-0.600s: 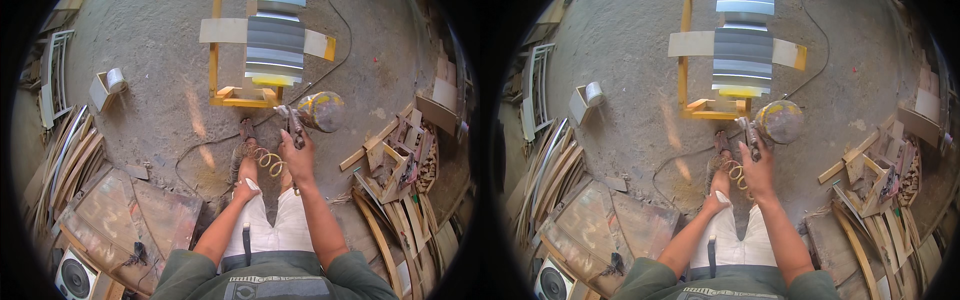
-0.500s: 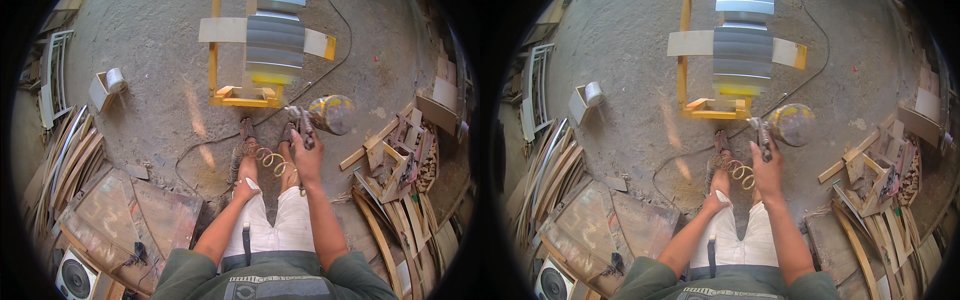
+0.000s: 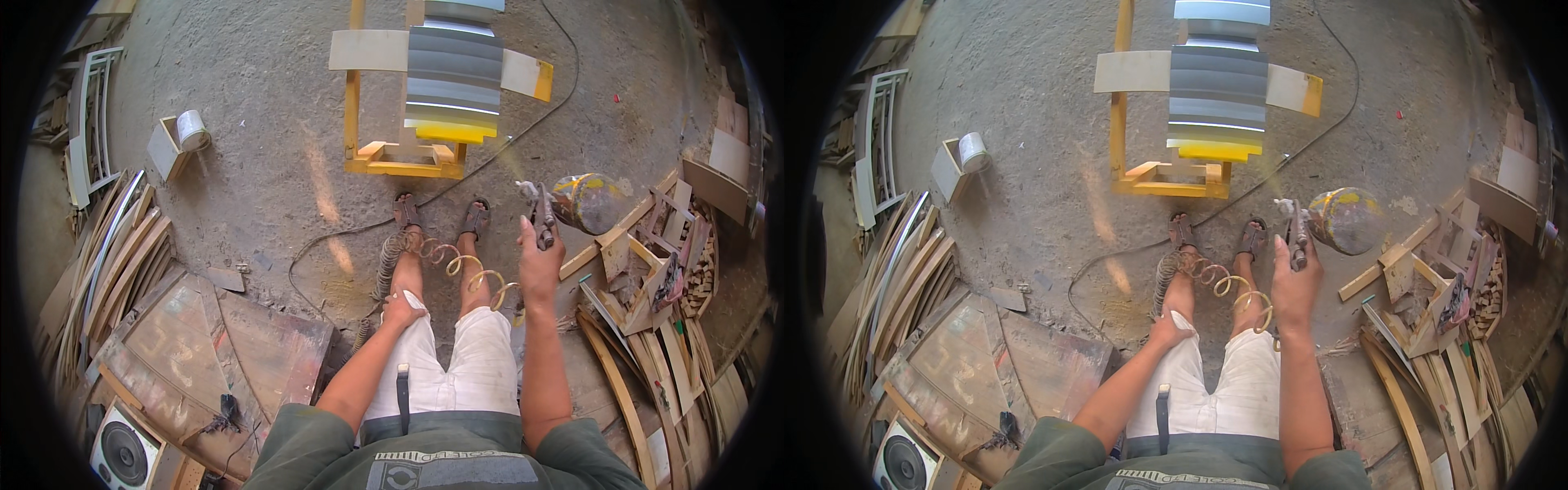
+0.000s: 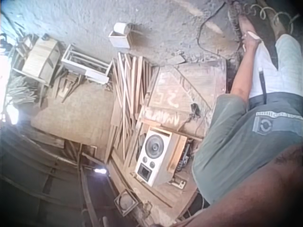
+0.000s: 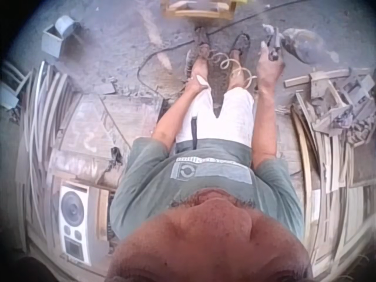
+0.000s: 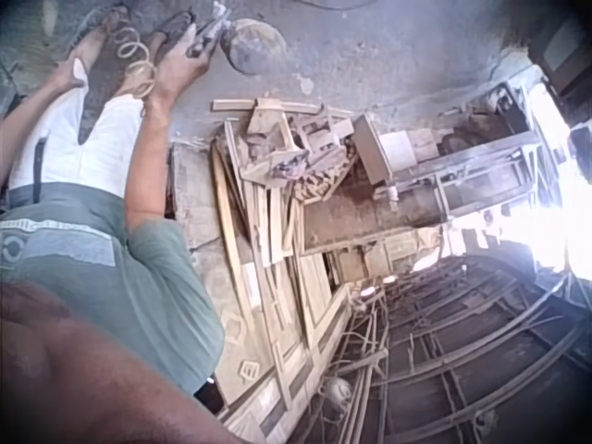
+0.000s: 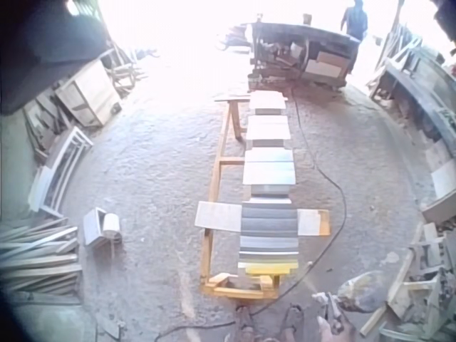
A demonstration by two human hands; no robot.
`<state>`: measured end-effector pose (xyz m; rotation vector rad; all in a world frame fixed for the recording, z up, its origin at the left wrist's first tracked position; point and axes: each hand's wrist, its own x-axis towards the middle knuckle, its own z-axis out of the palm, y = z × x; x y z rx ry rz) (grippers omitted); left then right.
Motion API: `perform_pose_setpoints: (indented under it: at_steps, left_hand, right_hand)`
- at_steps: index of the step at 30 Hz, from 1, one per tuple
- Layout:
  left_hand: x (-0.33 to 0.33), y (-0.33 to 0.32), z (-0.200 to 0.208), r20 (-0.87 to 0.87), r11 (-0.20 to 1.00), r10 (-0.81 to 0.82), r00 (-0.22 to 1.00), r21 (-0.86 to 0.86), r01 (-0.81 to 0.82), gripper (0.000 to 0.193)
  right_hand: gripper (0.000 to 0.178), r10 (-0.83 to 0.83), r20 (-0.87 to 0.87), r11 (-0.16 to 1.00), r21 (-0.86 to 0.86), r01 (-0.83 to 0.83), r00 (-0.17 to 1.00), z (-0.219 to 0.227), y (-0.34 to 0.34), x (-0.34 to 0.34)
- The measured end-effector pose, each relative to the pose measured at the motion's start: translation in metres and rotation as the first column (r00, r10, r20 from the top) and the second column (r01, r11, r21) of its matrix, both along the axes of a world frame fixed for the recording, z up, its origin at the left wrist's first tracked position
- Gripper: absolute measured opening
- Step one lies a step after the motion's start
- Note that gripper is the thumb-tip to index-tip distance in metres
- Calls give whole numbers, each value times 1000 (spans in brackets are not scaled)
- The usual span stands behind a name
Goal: The person uses a spray gun to apply yellow paint to a metal component, then moves to a table to pour more paint into the gun's canister, and finally carries the painted metal piece to a storage rack inside a workshop.
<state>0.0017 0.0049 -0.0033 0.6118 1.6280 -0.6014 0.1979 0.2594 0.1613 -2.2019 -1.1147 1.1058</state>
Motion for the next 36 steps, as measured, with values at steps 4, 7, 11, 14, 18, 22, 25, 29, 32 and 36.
perform_pose_setpoints:
  at_steps: [4,7,11,14,18,22,25,29,32,36]
  left_hand:
    - [0,1,-3,-11,1000,-3,1000,-4,3,124]
    - [-2,2,-5,-20,1000,-10,1000,-18,9,123]
    - [-4,6,-2,-21,1000,-18,1000,1,18,123]
    - [-5,5,-2,-22,1000,-10,1000,9,10,122]
    - [-6,2,-6,-9,1000,-18,1000,18,18,121]
    - [-8,6,-3,-15,1000,-21,1000,17,21,120]
    - [-9,10,-2,-5,1000,-17,1000,6,17,119]
    - [-10,10,-1,3,1000,-19,1000,4,19,118]
    - [-9,9,-7,-23,999,-32,999,28,33,114]
    - [-6,26,-28,-39,951,-36,999,306,46,99]
  right_hand:
    - [29,-29,-152,998,-67,19,988,13,3,-41]
    - [39,101,-159,994,-17,-105,982,-2,-4,-51]
    - [44,76,-336,993,-56,-100,939,-14,-12,-75]
    - [44,96,-365,991,-48,-121,926,-14,-4,-82]
    - [42,67,-323,996,-27,-80,944,-12,3,-75]
    - [34,19,-180,1000,-8,-21,984,-16,2,-50]
    - [20,-28,-90,998,57,33,996,-11,3,-34]
    - [36,-80,-62,993,-90,74,995,1,11,-19]
    - [35,-21,57,998,58,18,998,-11,8,-16]
    - [21,-54,-1,989,136,54,999,-13,13,-33]
